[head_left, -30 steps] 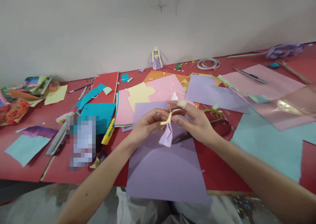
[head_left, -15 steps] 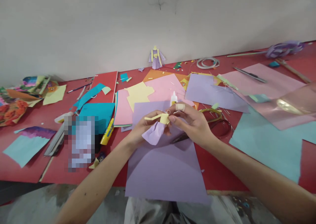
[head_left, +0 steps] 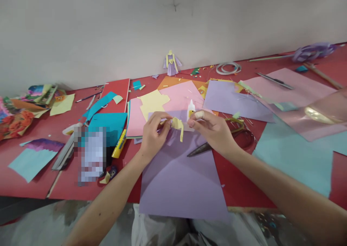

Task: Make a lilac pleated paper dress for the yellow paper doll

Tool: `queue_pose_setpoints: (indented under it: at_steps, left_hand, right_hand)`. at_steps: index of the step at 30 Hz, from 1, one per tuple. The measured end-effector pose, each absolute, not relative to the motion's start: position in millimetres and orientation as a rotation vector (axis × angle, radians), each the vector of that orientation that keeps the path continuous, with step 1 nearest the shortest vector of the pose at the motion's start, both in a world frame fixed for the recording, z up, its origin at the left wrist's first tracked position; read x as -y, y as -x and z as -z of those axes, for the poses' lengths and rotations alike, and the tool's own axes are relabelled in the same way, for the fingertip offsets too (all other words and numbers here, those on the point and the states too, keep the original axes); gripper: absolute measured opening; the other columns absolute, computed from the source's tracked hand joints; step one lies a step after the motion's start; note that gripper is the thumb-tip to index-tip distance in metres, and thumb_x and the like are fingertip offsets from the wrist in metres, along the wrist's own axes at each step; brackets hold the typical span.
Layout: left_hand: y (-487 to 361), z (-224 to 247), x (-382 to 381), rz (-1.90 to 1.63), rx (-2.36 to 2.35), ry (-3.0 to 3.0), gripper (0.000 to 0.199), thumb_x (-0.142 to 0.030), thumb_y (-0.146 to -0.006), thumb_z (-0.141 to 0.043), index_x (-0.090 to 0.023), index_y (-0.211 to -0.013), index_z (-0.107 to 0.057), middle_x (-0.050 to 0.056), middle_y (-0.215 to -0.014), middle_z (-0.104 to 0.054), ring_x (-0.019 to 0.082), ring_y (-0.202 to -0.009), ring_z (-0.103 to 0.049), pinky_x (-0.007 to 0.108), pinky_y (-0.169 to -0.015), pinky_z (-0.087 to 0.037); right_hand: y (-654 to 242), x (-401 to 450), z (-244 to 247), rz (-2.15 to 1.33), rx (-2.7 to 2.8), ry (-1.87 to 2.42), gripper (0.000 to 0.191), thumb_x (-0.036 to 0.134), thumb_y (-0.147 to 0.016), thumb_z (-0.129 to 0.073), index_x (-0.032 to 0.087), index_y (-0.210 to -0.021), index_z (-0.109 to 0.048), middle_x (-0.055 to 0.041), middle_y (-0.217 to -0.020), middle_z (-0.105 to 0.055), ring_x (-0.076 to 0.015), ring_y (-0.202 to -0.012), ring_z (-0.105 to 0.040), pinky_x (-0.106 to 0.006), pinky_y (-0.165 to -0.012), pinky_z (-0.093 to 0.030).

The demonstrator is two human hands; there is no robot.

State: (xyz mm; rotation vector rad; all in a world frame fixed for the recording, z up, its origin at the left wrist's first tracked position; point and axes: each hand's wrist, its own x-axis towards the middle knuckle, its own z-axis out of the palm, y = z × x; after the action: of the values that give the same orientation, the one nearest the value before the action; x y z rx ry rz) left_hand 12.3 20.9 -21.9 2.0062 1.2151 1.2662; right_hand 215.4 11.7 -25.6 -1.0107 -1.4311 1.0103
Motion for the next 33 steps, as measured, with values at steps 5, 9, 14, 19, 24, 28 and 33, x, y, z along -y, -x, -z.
queue_pose_setpoints:
  at_steps: [5, 9, 14, 19, 24, 28, 33]
  left_hand:
    - [-14.1, 20.6, -18.5, -1.377, -1.152, -2.203, 0.010, -0.015, -0.097, -0.055, -0.019, -0.100, -0.064, 0.005, -0.099, -0.066, 0.014, -0.093, -0.065, 0.021, -0.069, -0.055]
    - [-15.1, 19.0, -17.1, -1.420, -1.117, -2.252, 0.010, -0.014, -0.098, -0.056, -0.020, -0.102, -0.063, 0.004, -0.099, -0.066, 0.014, -0.096, -0.065, 0.021, -0.075, -0.056]
    - [-15.8, 22.0, -16.3, -1.399, -1.023, -2.087, 0.013, -0.026, -0.102, -0.052, -0.020, -0.108, -0.062, 0.005, -0.104, -0.065, 0.013, -0.091, -0.067, 0.024, -0.080, -0.057]
    - [-13.5, 24.7, -16.8, -1.348, -1.039, -1.864, 0.025, -0.038, -0.106, -0.043, -0.021, -0.113, -0.060, 0.004, -0.101, -0.066, 0.012, -0.081, -0.071, 0.027, -0.078, -0.057]
    - [-12.2, 24.2, -18.3, -1.360, -1.028, -1.917, 0.024, -0.037, -0.105, -0.045, -0.021, -0.112, -0.060, 0.003, -0.097, -0.067, 0.011, -0.076, -0.071, 0.027, -0.076, -0.056]
    - [-12.2, 22.3, -17.8, -1.363, -0.996, -2.032, 0.021, -0.032, -0.105, -0.046, -0.020, -0.111, -0.062, 0.003, -0.096, -0.068, 0.010, -0.075, -0.069, 0.024, -0.074, -0.056]
    - [-10.9, 20.2, -18.5, -1.374, -1.022, -2.067, 0.019, -0.029, -0.104, -0.048, -0.020, -0.109, -0.064, 0.002, -0.092, -0.070, 0.010, -0.079, -0.068, 0.023, -0.075, -0.055]
  right_hand:
    - [-213.5, -9.9, 24.1, -0.848, 1.738, 0.871, 0.020, 0.032, -0.097, -0.062, 0.023, -0.082, -0.073, -0.0040, -0.092, -0.070, -0.0163, -0.088, -0.067, -0.030, -0.080, -0.052]
    - [-211.5, -7.3, 23.4, -0.744, 1.826, 0.871, 0.019, 0.024, -0.096, -0.062, 0.021, -0.080, -0.072, -0.0038, -0.089, -0.071, -0.0164, -0.087, -0.067, -0.029, -0.079, -0.051]
    - [-211.7, -5.8, 23.4, -0.646, 1.861, 0.896, 0.024, 0.018, -0.096, -0.062, 0.019, -0.072, -0.069, -0.0031, -0.084, -0.071, -0.0144, -0.080, -0.067, -0.027, -0.074, -0.052]
    - [-213.2, -5.0, 22.4, -0.385, 1.891, 0.787, 0.011, 0.012, -0.092, -0.065, 0.018, -0.085, -0.072, -0.0072, -0.090, -0.074, -0.0179, -0.087, -0.070, -0.031, -0.079, -0.056]
    - [-212.8, -4.5, 19.6, -0.328, 1.960, 0.652, 0.015, 0.008, -0.090, -0.066, 0.020, -0.095, -0.073, -0.0071, -0.095, -0.077, -0.0195, -0.089, -0.071, -0.036, -0.081, -0.058]
    - [-212.9, -5.9, 21.3, -0.301, 1.990, 0.629, 0.012, 0.008, -0.090, -0.066, 0.017, -0.093, -0.072, -0.0094, -0.092, -0.075, -0.0209, -0.087, -0.070, -0.038, -0.078, -0.057]
    - [-215.4, -6.3, 24.2, -0.262, 1.998, 0.671, 0.008, 0.012, -0.091, -0.065, 0.018, -0.091, -0.071, -0.0107, -0.094, -0.072, -0.0220, -0.089, -0.069, -0.038, -0.076, -0.057]
